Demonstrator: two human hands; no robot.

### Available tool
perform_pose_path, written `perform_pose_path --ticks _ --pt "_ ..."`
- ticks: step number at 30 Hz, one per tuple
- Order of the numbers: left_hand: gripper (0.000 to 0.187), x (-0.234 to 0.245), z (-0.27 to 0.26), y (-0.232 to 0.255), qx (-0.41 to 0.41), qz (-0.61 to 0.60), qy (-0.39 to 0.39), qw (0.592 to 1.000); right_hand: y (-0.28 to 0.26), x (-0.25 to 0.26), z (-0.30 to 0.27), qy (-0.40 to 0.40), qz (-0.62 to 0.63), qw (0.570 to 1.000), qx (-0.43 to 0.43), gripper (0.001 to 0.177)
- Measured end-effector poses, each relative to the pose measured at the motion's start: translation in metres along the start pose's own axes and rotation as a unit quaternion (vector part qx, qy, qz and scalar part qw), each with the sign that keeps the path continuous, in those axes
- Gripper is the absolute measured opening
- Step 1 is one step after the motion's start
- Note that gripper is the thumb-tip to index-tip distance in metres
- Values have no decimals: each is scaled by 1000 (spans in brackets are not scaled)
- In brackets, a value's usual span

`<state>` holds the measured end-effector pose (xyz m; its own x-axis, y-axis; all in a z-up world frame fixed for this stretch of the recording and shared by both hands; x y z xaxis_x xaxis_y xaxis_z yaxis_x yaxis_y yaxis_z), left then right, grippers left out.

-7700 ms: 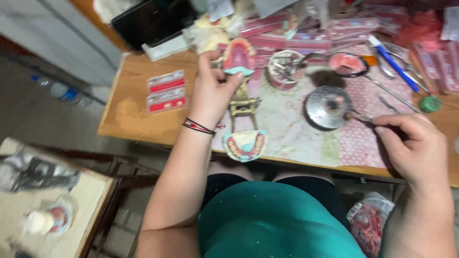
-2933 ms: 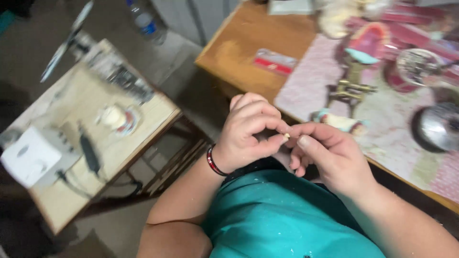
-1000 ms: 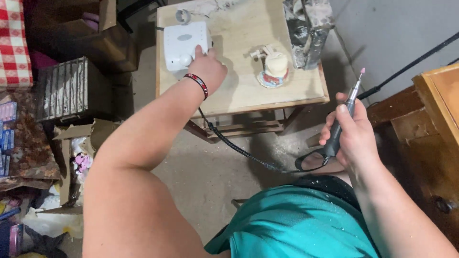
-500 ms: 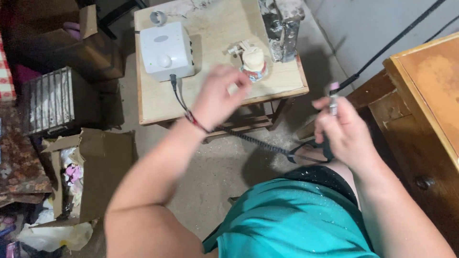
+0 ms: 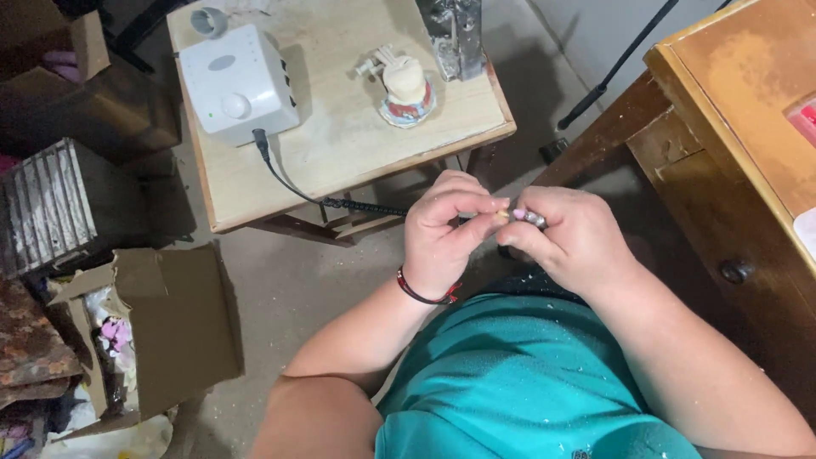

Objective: The person is refining and finalizing a dental prosthesis by applying material with a probe and using a rotary handpiece for shaping and smoothing.

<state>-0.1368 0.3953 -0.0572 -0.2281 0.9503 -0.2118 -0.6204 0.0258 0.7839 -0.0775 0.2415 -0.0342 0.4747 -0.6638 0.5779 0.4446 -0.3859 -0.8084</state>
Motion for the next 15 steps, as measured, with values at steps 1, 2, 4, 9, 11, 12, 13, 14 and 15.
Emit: perform_pose_path --ticks 1,2,4,9,11,12,13,14,15 --pt "16 -2 1 0 0 -1 -1 1000 3 1 0 1 0 1000 0 41" --pt "15 -3 1 1 -16 -3 5 1000 5 0 0 2 -7 1000 0 44" --pt "15 -6 0 3 -28 -5 11 1000 9 0 -2 2 -12 1000 -1 46" --pt "15 -8 0 5 -47 -5 14 999 11 -2 -1 -4 -12 1000 -4 47" --pt "15 -9 3 6 -49 -2 13 999 15 -4 -2 -2 -7 1000 -3 47" --pt "15 -10 3 6 -49 -2 10 999 17 -5 -4 1 -2 1000 -6 46" --pt "15 -8 4 5 -48 -2 10 999 21 -7 -4 1 -1 1000 -7 46" --pt "14 -9 4 4 -46 14 1 999 25 -8 -5 1 3 1000 -9 46" --pt "13 -9 4 2 -45 30 -8 998 29 -8 -6 0 6 1000 -11 45"
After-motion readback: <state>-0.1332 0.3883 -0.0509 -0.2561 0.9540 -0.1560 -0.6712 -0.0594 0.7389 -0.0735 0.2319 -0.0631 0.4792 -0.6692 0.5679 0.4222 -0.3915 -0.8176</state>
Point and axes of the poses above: each hand's wrist, its own z-axis towards the middle knuckle, its own x-axis out of the back of the hand, y = z × x, the point moved 5 cm from there along z, towards the middle knuckle, and after that the axes turned 6 degrees about -x, right-handed, at the moved point
